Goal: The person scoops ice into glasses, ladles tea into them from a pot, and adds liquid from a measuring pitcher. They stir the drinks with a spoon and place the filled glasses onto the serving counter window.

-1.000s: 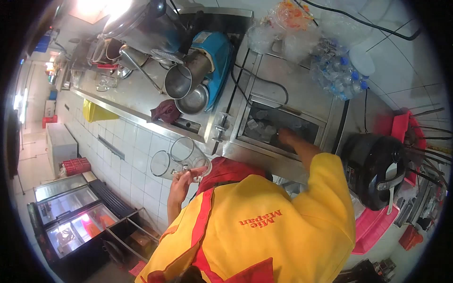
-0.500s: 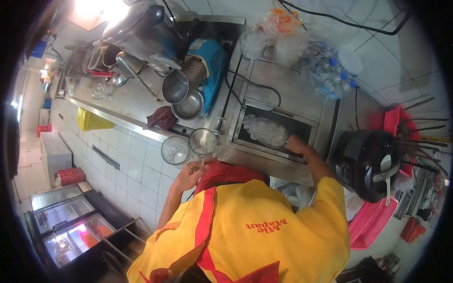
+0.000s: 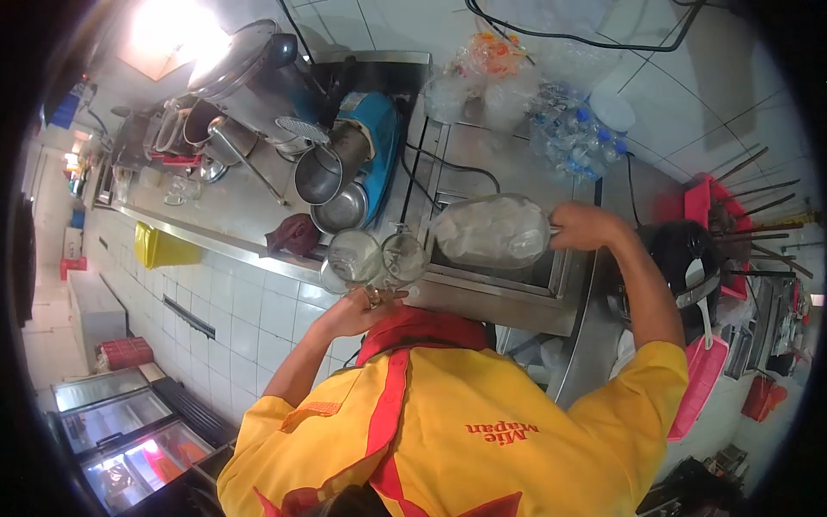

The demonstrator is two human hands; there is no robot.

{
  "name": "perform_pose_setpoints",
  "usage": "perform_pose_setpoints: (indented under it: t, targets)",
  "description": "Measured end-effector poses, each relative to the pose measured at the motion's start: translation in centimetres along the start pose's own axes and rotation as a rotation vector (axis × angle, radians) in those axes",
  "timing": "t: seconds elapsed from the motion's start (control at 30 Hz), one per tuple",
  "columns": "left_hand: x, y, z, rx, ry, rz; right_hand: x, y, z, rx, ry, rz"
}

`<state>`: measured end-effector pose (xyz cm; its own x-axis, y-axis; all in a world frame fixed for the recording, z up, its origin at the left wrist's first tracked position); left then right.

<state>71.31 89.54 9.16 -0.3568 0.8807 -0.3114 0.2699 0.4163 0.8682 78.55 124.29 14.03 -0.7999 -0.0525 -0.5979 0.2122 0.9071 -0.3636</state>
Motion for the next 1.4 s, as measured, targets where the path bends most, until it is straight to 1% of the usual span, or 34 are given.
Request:
perform_pose_setpoints:
  t: [0.07,0.1,0.17,0.23,0.27,0.33,0.37,0.43,0.5,0.57,0.6,0.67,0.7,0.73,0.77,0.8,0.83,0.87,0.9,0.93,1.0,1.03,1.07,1.13,1.2,1.23,1.3,1.33,1.4]
  targets:
    - [0.4,1.0,-0.2,0.052,-0.019,-0.010,0.4,-2.9,-0.8,-0.035,-0.030,-0.138]
    - [0.7,1.9,-0.1,0.077,-0.022,0.002,1.0,-3.6,-1.1,-0.037,-0.022,-0.137]
    - [1.4,2.9,0.1,0.105,-0.024,0.015,1.9,-4.4,-0.2,-0.108,-0.137,-0.118]
    - [1.8,3.1,0.9,0.145,-0.109,-0.014,1.9,-5.0,-0.2,-0.138,-0.169,-0.113]
    - [2.0,2.9,1.1,0.149,-0.105,-0.011,1.9,-5.2,-0.2,-0.166,-0.205,-0.106]
    - [2.1,3.6,1.3,0.127,-0.054,0.114,1.1,-5.5,-0.6,-0.152,-0.189,-0.074]
    - [2.2,3.5,1.3,0.129,-0.055,0.116,0.7,-5.4,-0.7,-0.136,-0.175,-0.043]
    - [2.3,3.3,1.8,0.170,-0.146,0.043,-0.1,-5.4,-0.7,-0.149,-0.148,-0.057]
    - [2.6,2.6,2.3,0.188,-0.154,0.037,-0.4,-4.3,0.2,-0.161,-0.123,-0.070]
    - [2.9,2.2,2.5,0.210,-0.158,0.034,0.0,-2.5,1.8,-0.088,-0.058,-0.139]
    - [2.9,2.2,2.7,0.169,-0.177,0.027,-0.1,-2.3,2.3,-0.087,-0.058,-0.138]
    - [2.9,2.1,3.2,0.128,-0.199,0.021,-0.7,-1.1,3.8,0.102,-0.105,-0.004]
    - [2.9,2.8,2.7,0.098,-0.116,0.097,-0.6,0.1,5.5,0.105,-0.103,-0.001]
    - [3.0,3.4,2.2,0.065,-0.033,0.173,-0.2,1.6,7.3,0.249,-0.029,-0.045]
    - [3.0,3.5,2.3,0.063,-0.036,0.174,-0.1,2.5,7.8,0.391,0.044,-0.090]
    - [3.0,3.3,2.2,-0.015,-0.041,0.121,-0.5,2.9,7.6,0.392,0.042,-0.088]
    - [3.0,3.2,2.3,-0.094,-0.047,0.065,-1.0,3.6,7.5,0.363,0.033,-0.034]
    - [2.7,3.6,2.3,-0.095,-0.055,0.061,-1.3,4.4,7.6,0.340,0.025,0.019]
    - [2.4,4.3,2.0,-0.138,-0.047,0.035,-1.3,5.8,7.6,0.349,0.086,0.016]
    - [2.3,4.5,1.9,-0.181,-0.041,0.008,-1.4,5.7,7.0,0.361,0.084,0.023]
    - [1.9,2.9,2.4,-0.200,-0.073,-0.023,-1.9,7.3,6.6,0.150,-0.070,0.240]
    - [1.7,2.4,2.7,-0.221,-0.088,-0.050,-1.2,7.8,6.9,0.087,-0.046,0.188]
    - [1.4,2.3,3.1,-0.222,-0.095,-0.053,0.1,8.8,8.6,0.092,-0.049,0.192]
    - [0.6,3.5,2.7,-0.294,0.003,0.041,3.3,11.3,12.1,-0.216,-0.037,0.283]
    - [-0.3,3.2,3.1,-0.298,0.012,0.035,5.2,9.9,13.8,-0.332,-0.023,0.411]
    - [-0.6,3.1,3.2,-0.300,0.021,0.032,6.7,10.3,15.3,-0.332,-0.027,0.404]
    - [-1.1,3.2,3.1,-0.287,0.036,0.001,10.3,12.6,19.2,-0.294,-0.011,0.489]
    - [-1.4,3.0,3.2,-0.273,0.045,-0.026,12.0,13.4,21.3,-0.295,-0.018,0.478]
    - [-2.0,2.2,3.3,-0.276,0.082,-0.065,14.4,15.5,22.9,-0.131,0.166,0.531]
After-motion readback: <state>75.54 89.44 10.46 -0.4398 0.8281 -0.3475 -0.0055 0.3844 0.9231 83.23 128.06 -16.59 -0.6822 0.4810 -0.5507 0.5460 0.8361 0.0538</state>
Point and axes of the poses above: each hand's wrist, its own x-axis towards the middle knuckle, its own z-axis out of the palm, y = z × x, the point moved 8 cm from there along x, towards the middle knuckle
